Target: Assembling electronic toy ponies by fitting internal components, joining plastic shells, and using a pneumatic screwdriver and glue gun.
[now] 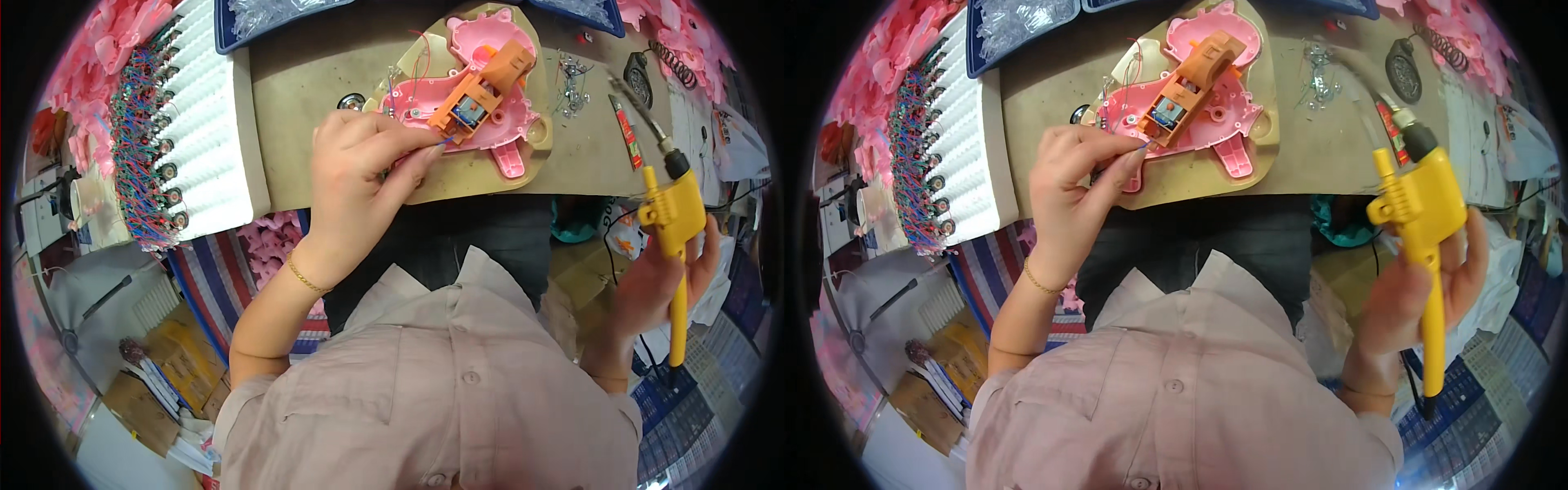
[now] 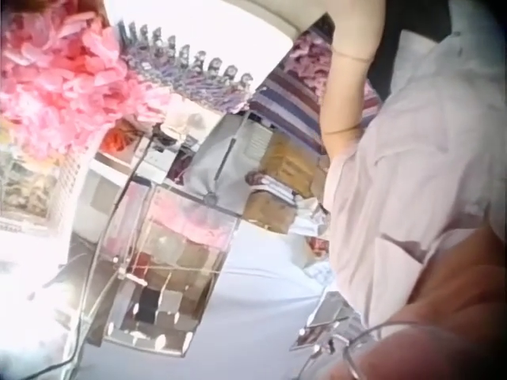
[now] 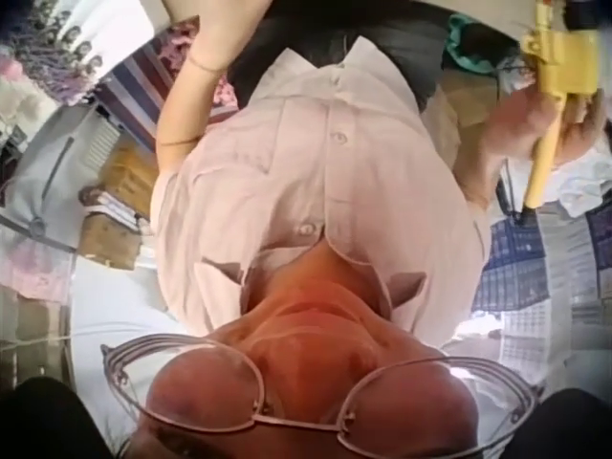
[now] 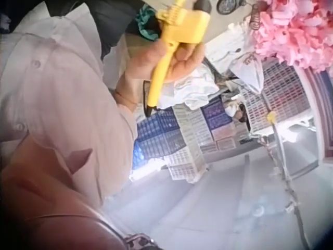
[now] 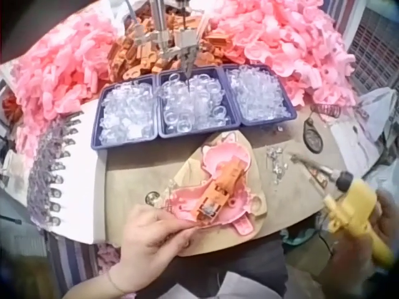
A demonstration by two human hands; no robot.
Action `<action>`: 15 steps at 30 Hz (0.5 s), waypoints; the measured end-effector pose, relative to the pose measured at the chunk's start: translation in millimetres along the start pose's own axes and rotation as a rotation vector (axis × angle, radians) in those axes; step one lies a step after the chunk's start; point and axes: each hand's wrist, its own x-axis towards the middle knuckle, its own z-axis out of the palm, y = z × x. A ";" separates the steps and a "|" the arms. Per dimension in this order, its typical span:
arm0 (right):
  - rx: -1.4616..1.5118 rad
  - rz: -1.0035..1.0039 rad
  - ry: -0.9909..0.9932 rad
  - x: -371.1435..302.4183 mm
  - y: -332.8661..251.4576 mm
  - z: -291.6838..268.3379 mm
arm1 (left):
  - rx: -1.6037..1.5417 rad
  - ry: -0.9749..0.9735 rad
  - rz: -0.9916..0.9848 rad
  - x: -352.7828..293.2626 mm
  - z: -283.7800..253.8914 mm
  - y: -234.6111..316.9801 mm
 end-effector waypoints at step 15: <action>0.138 0.009 -0.390 -29.9 -12.3 -18.4 | -0.038 0.115 -0.043 -5.9 12.8 3.3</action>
